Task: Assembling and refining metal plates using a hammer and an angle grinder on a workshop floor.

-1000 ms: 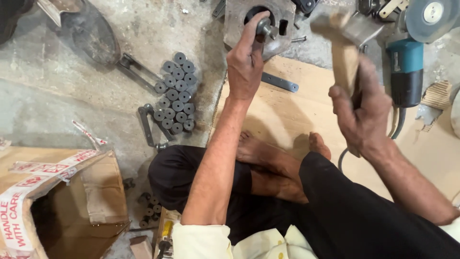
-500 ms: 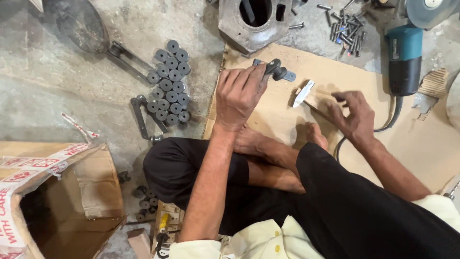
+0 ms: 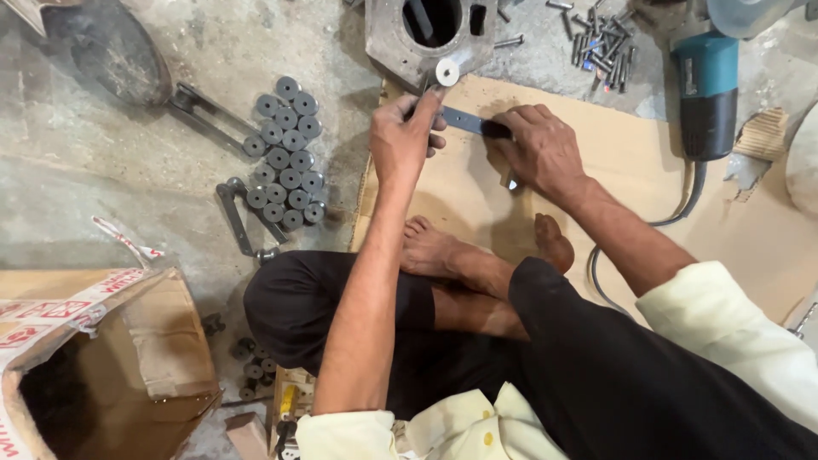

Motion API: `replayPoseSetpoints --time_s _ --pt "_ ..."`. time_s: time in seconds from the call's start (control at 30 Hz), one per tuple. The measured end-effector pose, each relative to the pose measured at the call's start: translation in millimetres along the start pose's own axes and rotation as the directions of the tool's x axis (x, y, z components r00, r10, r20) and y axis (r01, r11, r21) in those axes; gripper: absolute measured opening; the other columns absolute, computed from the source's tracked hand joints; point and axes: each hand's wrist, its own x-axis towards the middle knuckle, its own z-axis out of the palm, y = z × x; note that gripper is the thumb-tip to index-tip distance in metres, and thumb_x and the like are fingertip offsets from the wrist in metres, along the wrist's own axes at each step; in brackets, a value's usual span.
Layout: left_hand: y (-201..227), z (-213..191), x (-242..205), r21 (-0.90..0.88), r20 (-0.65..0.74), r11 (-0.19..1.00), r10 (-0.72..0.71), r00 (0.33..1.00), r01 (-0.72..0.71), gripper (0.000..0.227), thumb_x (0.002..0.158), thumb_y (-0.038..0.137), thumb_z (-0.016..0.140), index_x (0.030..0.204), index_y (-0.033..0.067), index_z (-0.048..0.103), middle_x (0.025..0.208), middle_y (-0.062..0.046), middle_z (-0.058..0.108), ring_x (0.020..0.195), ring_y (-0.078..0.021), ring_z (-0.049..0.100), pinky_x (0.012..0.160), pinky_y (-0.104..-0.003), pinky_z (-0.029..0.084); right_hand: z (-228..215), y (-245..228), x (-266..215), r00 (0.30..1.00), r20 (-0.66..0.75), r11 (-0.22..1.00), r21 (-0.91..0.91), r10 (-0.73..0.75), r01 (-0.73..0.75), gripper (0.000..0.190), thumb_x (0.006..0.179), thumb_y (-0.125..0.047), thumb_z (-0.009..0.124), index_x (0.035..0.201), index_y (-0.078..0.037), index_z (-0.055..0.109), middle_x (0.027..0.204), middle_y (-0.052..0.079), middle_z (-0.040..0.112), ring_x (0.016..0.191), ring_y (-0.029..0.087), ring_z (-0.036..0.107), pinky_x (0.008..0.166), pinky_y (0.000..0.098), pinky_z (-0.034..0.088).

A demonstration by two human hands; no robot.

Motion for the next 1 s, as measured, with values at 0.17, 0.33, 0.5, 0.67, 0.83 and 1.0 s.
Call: replayPoseSetpoints --time_s 0.17,0.33,0.5,0.67,0.83,1.0 --pt "-0.4 4.8 5.7 0.01 -0.001 0.999 -0.041 0.999 0.041 0.04 0.092 0.039 0.069 0.081 0.001 0.078 0.062 -0.004 0.072 0.045 -0.0084 0.066 0.038 -0.023 0.047 4.6 -0.1 7.1 0.995 0.052 0.996 -0.032 0.08 -0.078 0.027 0.089 -0.017 0.075 0.113 -0.005 0.072 0.101 0.015 0.068 0.1 0.036 0.063 0.085 0.0474 0.051" --pt "-5.7 -0.8 6.6 -0.003 0.034 0.999 -0.054 0.998 0.054 0.043 0.094 0.04 0.067 0.084 0.0005 0.078 0.062 -0.003 0.072 0.046 -0.0074 0.064 0.039 -0.022 0.046 -6.3 0.9 7.2 0.976 0.134 0.983 0.039 0.171 -0.178 0.022 0.088 -0.018 0.074 0.108 -0.009 0.074 0.096 0.016 0.068 0.096 0.034 0.064 0.084 0.0458 0.052" --pt "-15.1 -10.2 -3.3 -0.161 0.202 0.981 -0.073 0.977 0.106 0.032 0.099 0.032 0.061 0.101 0.0034 0.074 0.073 -0.004 0.072 0.051 -0.0071 0.062 0.045 -0.022 0.047 14.4 31.7 -6.4 0.952 -0.152 0.569 0.822 0.267 -0.028 0.014 0.105 -0.018 0.072 0.108 -0.007 0.063 0.112 0.014 0.073 0.102 0.025 0.068 0.09 0.0371 0.055" --pt "-26.4 -3.7 2.0 -0.158 0.243 0.981 -0.072 0.967 0.113 0.03 0.102 0.031 0.056 0.105 0.0051 0.071 0.074 -0.004 0.073 0.05 -0.0061 0.058 0.044 -0.022 0.045 -5.8 7.1 14.6 0.845 0.174 -0.095 0.985 0.505 -0.146 0.021 0.105 -0.026 0.065 0.118 -0.012 0.057 0.096 0.007 0.068 0.077 0.016 0.063 0.071 0.0312 0.054" --pt "-31.4 -4.1 3.4 -0.14 0.203 0.989 -0.028 0.979 0.057 0.029 0.103 0.029 0.056 0.103 0.0035 0.07 0.073 -0.005 0.073 0.049 -0.0059 0.056 0.043 -0.022 0.042 -11.5 -7.9 22.3 0.847 0.405 -0.37 0.887 0.343 -0.274 0.044 0.107 -0.042 0.056 0.138 -0.011 0.059 0.086 0.0 0.056 0.062 0.007 0.043 0.057 0.0221 0.037" --pt "-27.9 -0.7 0.1 -0.174 0.204 0.982 -0.035 0.978 0.071 0.03 0.104 0.026 0.053 0.102 0.0009 0.069 0.068 -0.004 0.067 0.05 -0.0086 0.061 0.043 -0.024 0.048 -25.9 -24.2 22.6 0.825 0.483 -0.387 0.849 0.292 -0.36 0.054 0.11 -0.04 0.047 0.142 0.002 0.059 0.093 0.003 0.057 0.075 0.01 0.05 0.07 0.0253 0.047"
